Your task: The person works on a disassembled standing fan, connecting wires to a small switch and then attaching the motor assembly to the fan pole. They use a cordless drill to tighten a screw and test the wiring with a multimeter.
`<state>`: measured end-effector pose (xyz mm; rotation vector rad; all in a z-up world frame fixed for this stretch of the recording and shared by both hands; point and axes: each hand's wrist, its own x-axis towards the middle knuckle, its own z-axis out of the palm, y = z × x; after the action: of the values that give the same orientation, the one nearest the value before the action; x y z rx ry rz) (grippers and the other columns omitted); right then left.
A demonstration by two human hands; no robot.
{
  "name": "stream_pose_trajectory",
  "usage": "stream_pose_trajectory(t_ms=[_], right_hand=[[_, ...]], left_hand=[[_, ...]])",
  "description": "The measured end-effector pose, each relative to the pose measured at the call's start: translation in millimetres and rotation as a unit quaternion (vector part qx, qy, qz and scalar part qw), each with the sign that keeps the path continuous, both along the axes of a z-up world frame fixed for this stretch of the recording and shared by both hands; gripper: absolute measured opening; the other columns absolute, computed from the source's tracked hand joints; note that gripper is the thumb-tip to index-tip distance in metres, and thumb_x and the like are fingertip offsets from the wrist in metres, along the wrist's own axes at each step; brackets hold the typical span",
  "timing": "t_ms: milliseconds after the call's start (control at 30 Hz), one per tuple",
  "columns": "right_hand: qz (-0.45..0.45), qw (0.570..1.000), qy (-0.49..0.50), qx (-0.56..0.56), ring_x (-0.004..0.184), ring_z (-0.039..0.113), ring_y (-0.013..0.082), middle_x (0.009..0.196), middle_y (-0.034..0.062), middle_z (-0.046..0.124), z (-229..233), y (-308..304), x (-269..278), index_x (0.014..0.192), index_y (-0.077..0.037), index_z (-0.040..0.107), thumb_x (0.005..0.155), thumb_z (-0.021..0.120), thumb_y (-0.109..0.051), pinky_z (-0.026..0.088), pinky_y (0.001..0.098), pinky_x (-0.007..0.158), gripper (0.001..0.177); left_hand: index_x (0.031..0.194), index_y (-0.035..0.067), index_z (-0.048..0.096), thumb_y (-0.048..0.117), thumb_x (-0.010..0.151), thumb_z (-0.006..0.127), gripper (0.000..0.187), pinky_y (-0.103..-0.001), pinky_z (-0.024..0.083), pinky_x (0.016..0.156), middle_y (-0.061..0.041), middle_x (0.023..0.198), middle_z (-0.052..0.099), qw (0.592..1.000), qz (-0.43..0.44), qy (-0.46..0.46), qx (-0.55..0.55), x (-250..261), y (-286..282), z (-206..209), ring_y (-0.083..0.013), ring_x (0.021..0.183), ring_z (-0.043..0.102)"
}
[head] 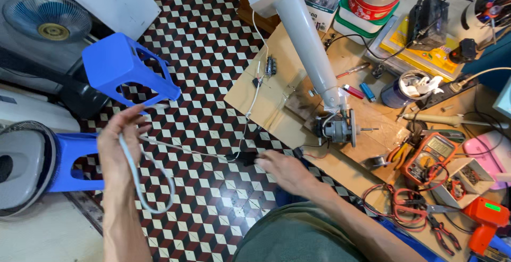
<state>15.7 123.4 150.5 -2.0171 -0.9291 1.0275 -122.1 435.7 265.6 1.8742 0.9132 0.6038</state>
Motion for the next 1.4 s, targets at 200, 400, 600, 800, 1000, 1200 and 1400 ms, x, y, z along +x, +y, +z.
stream_pose_trajectory(t_ms=[200, 400, 600, 800, 1000, 1200, 1400], right_hand=[[-0.063, 0.98, -0.189, -0.012, 0.09, 0.072, 0.0348, 0.108, 0.0159, 0.071, -91, -77, 64, 0.121, -0.01, 0.062, 0.102, 0.045, -0.03, 0.058, 0.0416, 0.078, 0.032], [-0.203, 0.978, -0.017, -0.049, 0.08, 0.072, 0.0309, 0.103, 0.0168, 0.073, -90, -56, 87, 0.12, -0.007, 0.064, 0.098, 0.052, -0.033, 0.06, 0.0423, 0.072, 0.036], [-0.274, 0.948, 0.082, -0.143, 0.073, 0.073, 0.0251, 0.081, 0.0168, 0.073, -56, -8, 92, 0.113, -0.007, 0.071, 0.098, 0.051, -0.042, 0.057, 0.0399, 0.071, 0.043], [-0.336, 0.926, 0.135, -0.104, 0.075, 0.072, 0.021, 0.083, 0.0102, 0.075, -77, 58, 98, 0.111, -0.003, 0.071, 0.097, 0.054, -0.038, 0.058, 0.0361, 0.072, 0.041], [-0.361, 0.913, 0.155, -0.109, 0.075, 0.072, 0.0197, 0.085, 0.0103, 0.076, -116, 134, 108, 0.114, -0.001, 0.071, 0.098, 0.055, -0.036, 0.058, 0.0339, 0.073, 0.041], [-0.495, 0.837, 0.202, -0.119, 0.08, 0.074, 0.0219, 0.097, 0.0129, 0.077, -127, 143, 77, 0.12, -0.002, 0.068, 0.097, 0.058, -0.036, 0.06, 0.035, 0.074, 0.042], [-0.557, 0.775, 0.261, -0.142, 0.086, 0.077, 0.0256, 0.103, 0.017, 0.078, -130, 135, 22, 0.125, 0.0, 0.066, 0.098, 0.058, -0.035, 0.062, 0.0364, 0.075, 0.045]], left_hand=[[0.126, -0.002, 0.069, -0.011, 0.102, 0.046, 0.034, -0.027, 0.059, 0.086, -0.014, 0.117, 0.071, 0.998, -0.004, -0.039, 0.057, 51, 84, 33, -0.016, 0.105, 0.07], [0.12, -0.002, 0.07, -0.008, 0.101, 0.046, 0.031, -0.029, 0.059, 0.076, -0.013, 0.115, 0.071, 0.997, -0.061, -0.024, 0.04, 123, 134, -12, -0.0169, 0.099, 0.07], [0.118, -0.001, 0.072, -0.006, 0.101, 0.046, 0.031, -0.029, 0.057, 0.069, -0.013, 0.112, 0.072, 0.993, -0.092, 0.039, 0.057, 184, 190, -58, -0.018, 0.092, 0.069], [0.116, 0.001, 0.074, -0.002, 0.1, 0.049, 0.029, -0.033, 0.053, 0.068, -0.015, 0.103, 0.074, 0.975, -0.179, 0.112, 0.068, 245, 252, -117, -0.0217, 0.083, 0.069], [0.107, 0.004, 0.076, 0.004, 0.094, 0.062, 0.019, -0.044, 0.055, 0.087, -0.017, 0.103, 0.073, 0.91, -0.302, 0.123, 0.255, 308, 287, -208, -0.036, 0.098, 0.07], [0.124, 0.003, 0.064, 0.012, 0.082, 0.078, 0.045, -0.049, 0.045, 0.105, -0.023, 0.131, 0.059, 0.847, -0.415, 0.223, 0.248, 343, 272, -279, -0.0405, 0.125, 0.052], [0.125, -0.001, 0.062, -0.002, 0.069, 0.072, 0.056, -0.051, 0.048, 0.091, -0.031, 0.138, 0.053, 0.834, -0.398, 0.205, 0.323, 315, 212, -279, -0.044, 0.127, 0.049]])
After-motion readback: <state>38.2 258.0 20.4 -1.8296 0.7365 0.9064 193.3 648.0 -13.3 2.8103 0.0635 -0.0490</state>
